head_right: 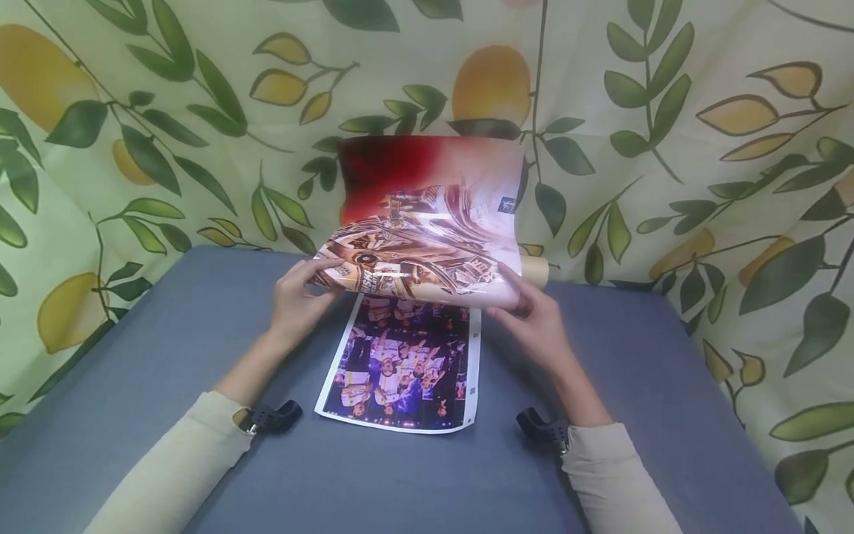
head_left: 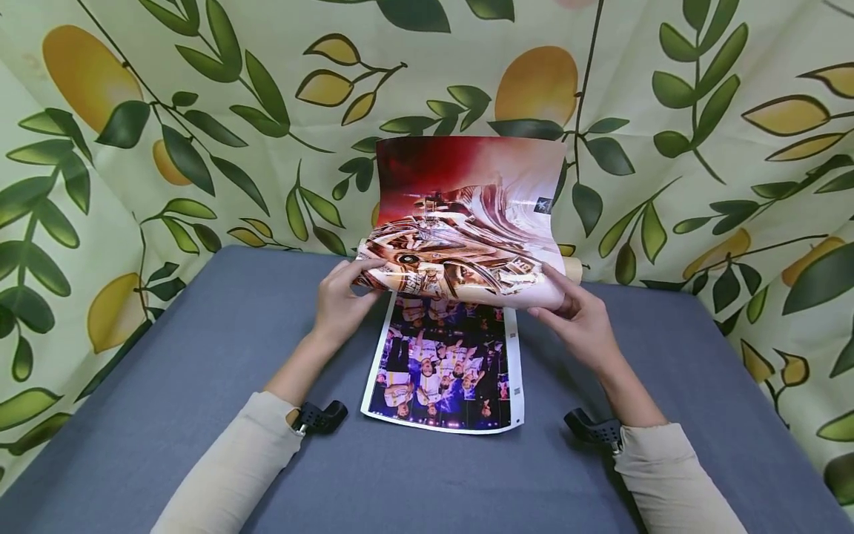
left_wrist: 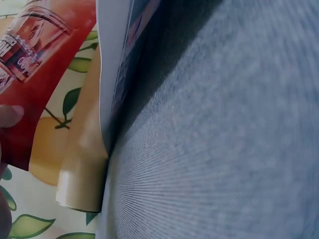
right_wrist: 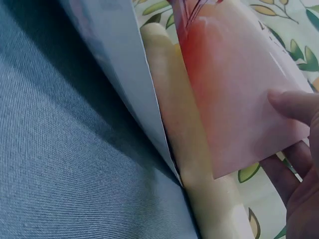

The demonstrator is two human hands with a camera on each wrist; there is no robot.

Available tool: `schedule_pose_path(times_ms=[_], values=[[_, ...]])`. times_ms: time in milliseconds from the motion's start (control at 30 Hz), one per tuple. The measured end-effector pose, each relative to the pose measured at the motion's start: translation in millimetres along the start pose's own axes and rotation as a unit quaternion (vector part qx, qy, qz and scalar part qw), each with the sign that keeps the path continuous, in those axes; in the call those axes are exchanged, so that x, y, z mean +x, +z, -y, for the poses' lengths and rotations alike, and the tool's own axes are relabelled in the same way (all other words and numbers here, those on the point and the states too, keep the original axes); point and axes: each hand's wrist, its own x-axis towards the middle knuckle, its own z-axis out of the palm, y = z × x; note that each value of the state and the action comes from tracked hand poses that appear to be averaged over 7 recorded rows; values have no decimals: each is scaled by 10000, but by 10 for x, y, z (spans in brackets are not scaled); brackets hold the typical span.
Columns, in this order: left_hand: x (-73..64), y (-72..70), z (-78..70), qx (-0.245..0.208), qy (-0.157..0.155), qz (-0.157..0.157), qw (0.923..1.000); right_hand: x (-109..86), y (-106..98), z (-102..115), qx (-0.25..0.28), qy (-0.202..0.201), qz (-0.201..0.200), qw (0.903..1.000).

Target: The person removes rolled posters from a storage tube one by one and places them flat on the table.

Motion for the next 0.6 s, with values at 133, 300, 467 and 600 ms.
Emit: schedule_pose_path(times_ms=[133,300,467,600], values=[[-29,28,3,111,-57,147,9998,16,-18,-14,-81,116,-22,9999],[-75,4,13,214,-506,808,9952,2,-21,-65,-211,257,118,9994],[-109,-28,79,182,-1008,1914,9762,-18,6,-127,-551,281,49,9981],[-108,-67,115,-376,-1393,2381,9605,-40,3,-152,-632,396,90,9972]])
